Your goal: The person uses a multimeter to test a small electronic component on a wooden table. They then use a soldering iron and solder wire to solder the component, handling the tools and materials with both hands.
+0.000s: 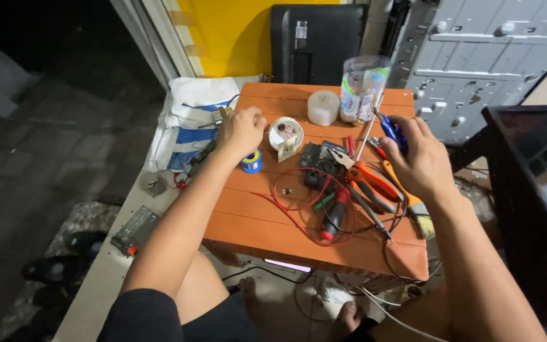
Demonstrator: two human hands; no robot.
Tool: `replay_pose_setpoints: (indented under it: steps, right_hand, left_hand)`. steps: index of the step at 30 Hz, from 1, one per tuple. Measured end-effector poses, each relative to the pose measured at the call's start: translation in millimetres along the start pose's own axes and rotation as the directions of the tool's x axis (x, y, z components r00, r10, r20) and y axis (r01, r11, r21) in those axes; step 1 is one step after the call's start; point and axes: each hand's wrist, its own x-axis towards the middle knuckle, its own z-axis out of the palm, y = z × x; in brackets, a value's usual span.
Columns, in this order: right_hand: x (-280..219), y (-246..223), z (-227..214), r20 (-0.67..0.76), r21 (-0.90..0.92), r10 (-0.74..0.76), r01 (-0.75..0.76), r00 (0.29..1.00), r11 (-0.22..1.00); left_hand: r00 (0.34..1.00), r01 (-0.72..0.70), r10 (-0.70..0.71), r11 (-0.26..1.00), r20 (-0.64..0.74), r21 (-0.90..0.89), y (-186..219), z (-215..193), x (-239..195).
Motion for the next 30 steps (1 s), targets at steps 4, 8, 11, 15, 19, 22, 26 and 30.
replay_pose_setpoints:
  steps: [4, 8, 11, 15, 19, 22, 26, 30]
  right_hand:
    - [1.7, -3.1, -2.3, 0.073, 0.026, 0.03, -0.032, 0.997, 0.999]
    - [0.4, -4.0, 2.9, 0.124, -0.013, 0.03, -0.029, 0.992, 1.0]
    - [1.5, -4.8, 6.3, 0.147, -0.03, 0.025, -0.02, 0.989, 0.999]
    - [2.8, -5.2, 12.2, 0.106, 0.037, -0.049, 0.046, 0.993, 0.998]
    - [-2.3, -30.7, 24.4, 0.112, 0.245, -0.052, 0.023, 0.992, 0.969]
    - [-9.1, -57.3, 40.5, 0.169, 0.539, 0.029, -0.117, 0.985, 0.834]
    - [-12.5, -104.5, 37.3, 0.183, 0.586, 0.067, -0.164, 0.981, 0.794]
    - [-9.3, -155.5, 19.2, 0.222, 0.786, 0.161, -0.274, 0.962, 0.554]
  left_hand:
    - [0.986, 0.121, -0.111, 0.99, 0.125, -0.074, 10.1, -13.6, -26.0]
    - [0.983, 0.175, -0.17, 0.982, 0.072, -0.077, -7.5, 9.3, -20.0]
    - [0.971, 0.238, -0.235, 0.956, 0.038, -0.169, -8.3, 2.9, -19.6]
    - [0.941, 0.334, -0.306, 0.775, 0.145, -0.537, -1.5, -8.2, -18.7]
    - [0.937, 0.298, -0.282, 0.345, 0.204, -0.89, 23.8, -26.9, -37.7]
    - [0.937, 0.305, -0.205, 0.078, 0.284, -0.949, 44.7, -31.1, -53.6]
    - [0.949, 0.312, -0.072, 0.08, 0.306, -0.947, 74.2, -26.5, -76.7]
    - [0.963, 0.239, 0.039, 0.34, 0.268, -0.909, 94.1, -17.3, -97.5]
